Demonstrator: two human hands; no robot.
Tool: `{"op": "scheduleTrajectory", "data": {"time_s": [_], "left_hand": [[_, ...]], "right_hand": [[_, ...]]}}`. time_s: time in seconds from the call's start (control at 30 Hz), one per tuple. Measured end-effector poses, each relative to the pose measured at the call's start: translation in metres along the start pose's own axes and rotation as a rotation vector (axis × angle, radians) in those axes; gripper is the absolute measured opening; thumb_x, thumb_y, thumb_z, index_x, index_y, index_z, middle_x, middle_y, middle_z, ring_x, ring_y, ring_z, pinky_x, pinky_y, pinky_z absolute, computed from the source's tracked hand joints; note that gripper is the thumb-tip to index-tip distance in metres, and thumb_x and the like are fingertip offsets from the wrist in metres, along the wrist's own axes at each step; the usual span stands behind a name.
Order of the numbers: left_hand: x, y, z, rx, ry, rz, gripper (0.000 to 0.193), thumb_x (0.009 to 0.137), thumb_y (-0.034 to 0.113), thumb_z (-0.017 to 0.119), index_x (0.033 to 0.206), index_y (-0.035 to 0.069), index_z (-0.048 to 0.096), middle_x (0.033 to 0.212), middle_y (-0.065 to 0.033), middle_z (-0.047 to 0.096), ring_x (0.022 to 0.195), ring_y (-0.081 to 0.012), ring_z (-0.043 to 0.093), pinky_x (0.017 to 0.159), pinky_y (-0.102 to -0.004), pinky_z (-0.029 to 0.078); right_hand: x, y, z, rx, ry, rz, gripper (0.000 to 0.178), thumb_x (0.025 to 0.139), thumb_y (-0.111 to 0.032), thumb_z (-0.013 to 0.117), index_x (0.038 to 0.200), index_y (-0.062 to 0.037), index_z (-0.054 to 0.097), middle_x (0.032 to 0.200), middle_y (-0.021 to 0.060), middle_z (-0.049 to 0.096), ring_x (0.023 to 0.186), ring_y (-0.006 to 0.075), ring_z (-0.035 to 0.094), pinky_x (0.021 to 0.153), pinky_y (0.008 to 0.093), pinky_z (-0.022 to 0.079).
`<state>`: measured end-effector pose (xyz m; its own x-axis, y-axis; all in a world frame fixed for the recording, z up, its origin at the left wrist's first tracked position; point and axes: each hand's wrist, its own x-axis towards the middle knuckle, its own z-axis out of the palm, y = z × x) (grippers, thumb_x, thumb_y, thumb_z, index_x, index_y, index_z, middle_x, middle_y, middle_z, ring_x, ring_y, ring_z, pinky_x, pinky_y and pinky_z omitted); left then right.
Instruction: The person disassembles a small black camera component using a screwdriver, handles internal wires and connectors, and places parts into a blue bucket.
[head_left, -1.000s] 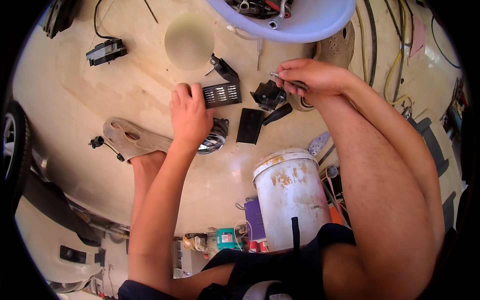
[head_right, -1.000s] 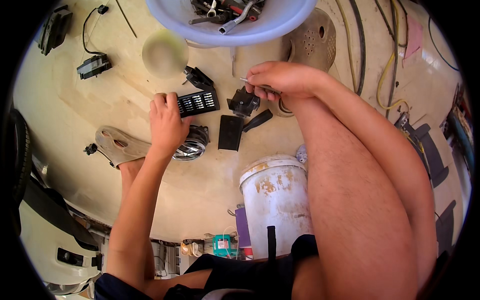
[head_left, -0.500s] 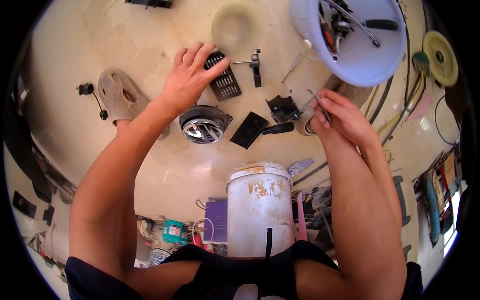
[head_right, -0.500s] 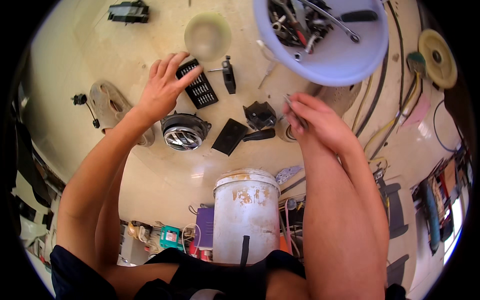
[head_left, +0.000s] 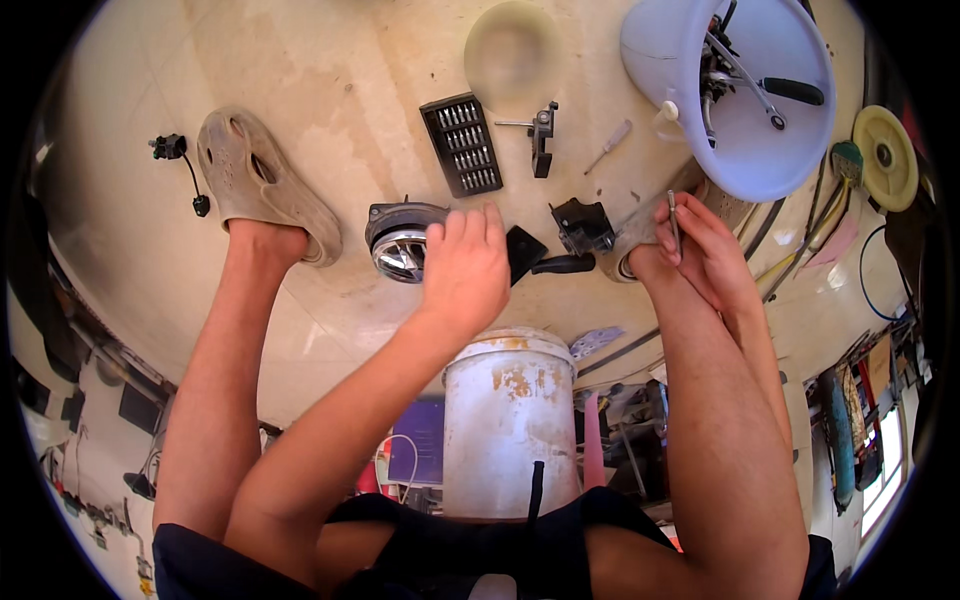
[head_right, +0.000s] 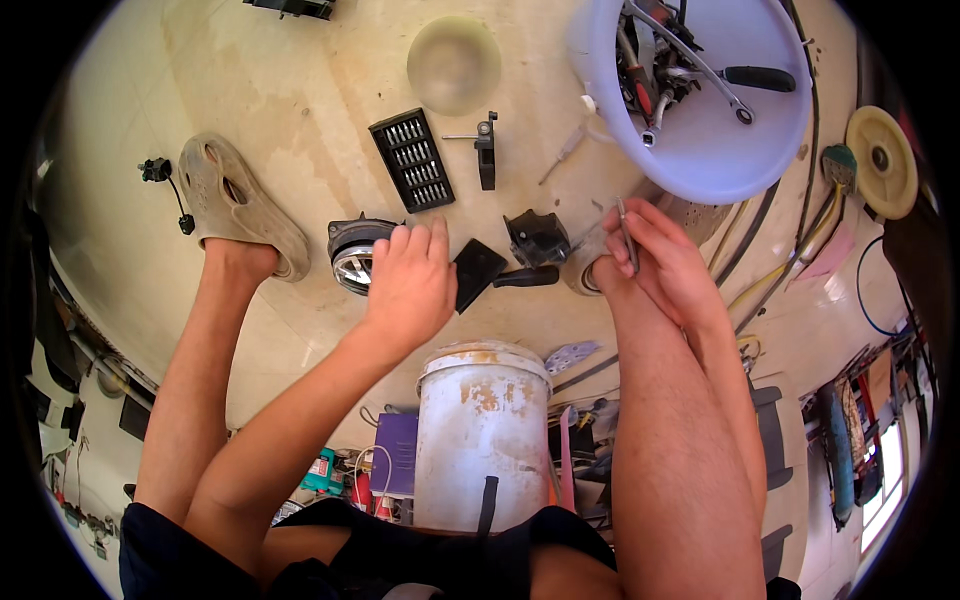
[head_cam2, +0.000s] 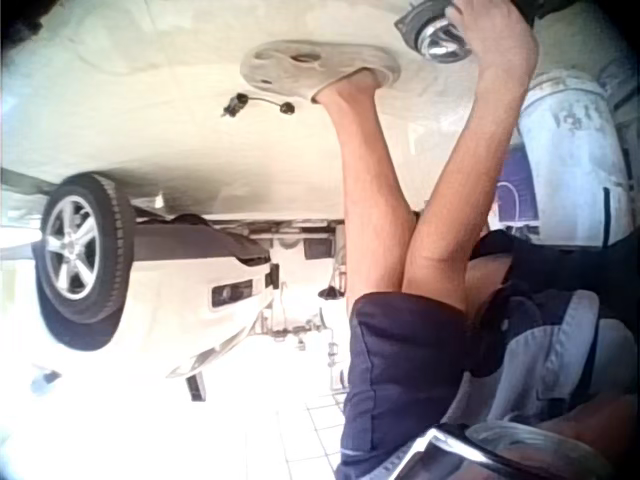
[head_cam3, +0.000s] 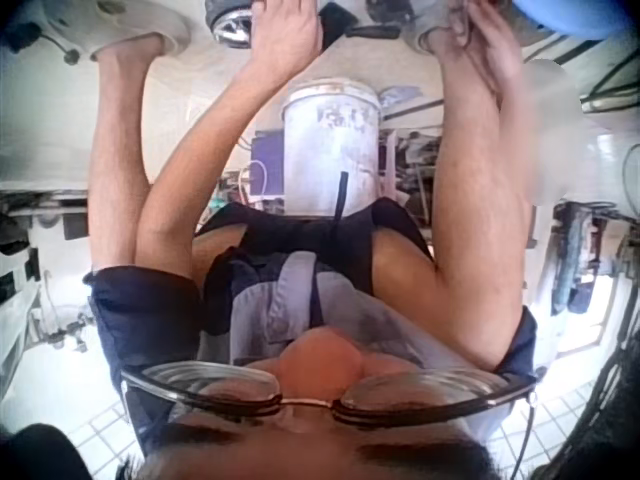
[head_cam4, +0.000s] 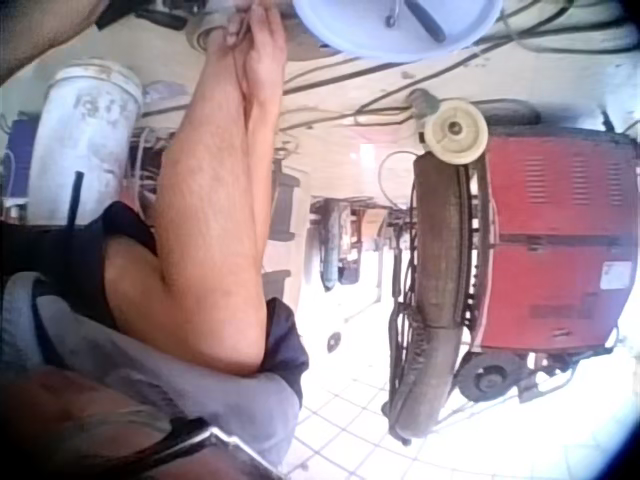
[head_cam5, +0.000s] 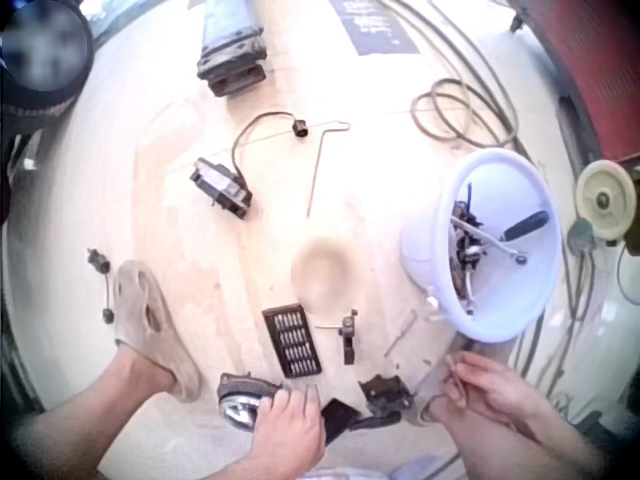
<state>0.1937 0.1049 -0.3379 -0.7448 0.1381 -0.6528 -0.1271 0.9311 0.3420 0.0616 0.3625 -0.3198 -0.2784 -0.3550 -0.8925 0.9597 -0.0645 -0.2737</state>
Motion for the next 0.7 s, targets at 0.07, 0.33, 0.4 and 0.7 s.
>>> {"op": "scheduleTrajectory", "data": {"time_s": [0.07, 0.33, 0.4, 0.7], "left_hand": [[0.002, 0.007, 0.002, -0.016, 0.035, -0.019, 0.057, 0.08, 0.016, 0.061, 0.129, -0.008, 0.046, 0.116, -0.0184, 0.048, 0.106, -0.032, 0.045, 0.088, -0.0433, 0.035], [-0.002, 0.008, 0.015, 0.04, 0.057, -0.067, 0.055, 0.082, 0.016, 0.057, 0.129, -0.009, 0.045, 0.145, -0.0354, 0.027, 0.137, -0.0463, 0.024, 0.111, -0.0535, 0.018], [-0.002, 0.009, 0.015, 0.045, 0.055, -0.072, 0.054, 0.083, 0.016, 0.057, 0.129, -0.009, 0.045, 0.145, -0.0351, 0.027, 0.137, -0.0462, 0.024, 0.111, -0.0534, 0.019], [0.003, 0.016, 0.019, 0.0, 0.069, -0.048, 0.052, 0.083, 0.016, 0.057, 0.128, -0.009, 0.044, 0.145, -0.0341, 0.027, 0.138, -0.0446, 0.024, 0.111, -0.054, 0.02]], "right_hand": [[0.0, 0.0, 0.002, -0.005, 0.018, -0.002, 0.018, 0.1, -0.015, 0.046, 0.103, 0.0012, 0.052, 0.083, 0.0054, 0.051, 0.07, 0.0122, 0.043, 0.063, 0.0227, 0.037], [0.004, 0.001, 0.0, -0.025, -0.035, 0.038, 0.018, 0.1, -0.016, 0.046, 0.103, 0.0011, 0.052, 0.077, 0.0064, 0.05, 0.067, 0.0125, 0.043, 0.063, 0.0217, 0.037], [0.004, 0.0, 0.0, -0.028, -0.032, 0.04, 0.018, 0.1, -0.016, 0.046, 0.103, 0.001, 0.052, 0.077, 0.0064, 0.05, 0.067, 0.0125, 0.043, 0.063, 0.0216, 0.037], [0.006, 0.001, 0.001, -0.014, -0.042, 0.037, 0.017, 0.099, -0.014, 0.046, 0.102, 0.0013, 0.052, 0.08, 0.006, 0.05, 0.068, 0.0127, 0.043, 0.063, 0.0224, 0.037]]}}
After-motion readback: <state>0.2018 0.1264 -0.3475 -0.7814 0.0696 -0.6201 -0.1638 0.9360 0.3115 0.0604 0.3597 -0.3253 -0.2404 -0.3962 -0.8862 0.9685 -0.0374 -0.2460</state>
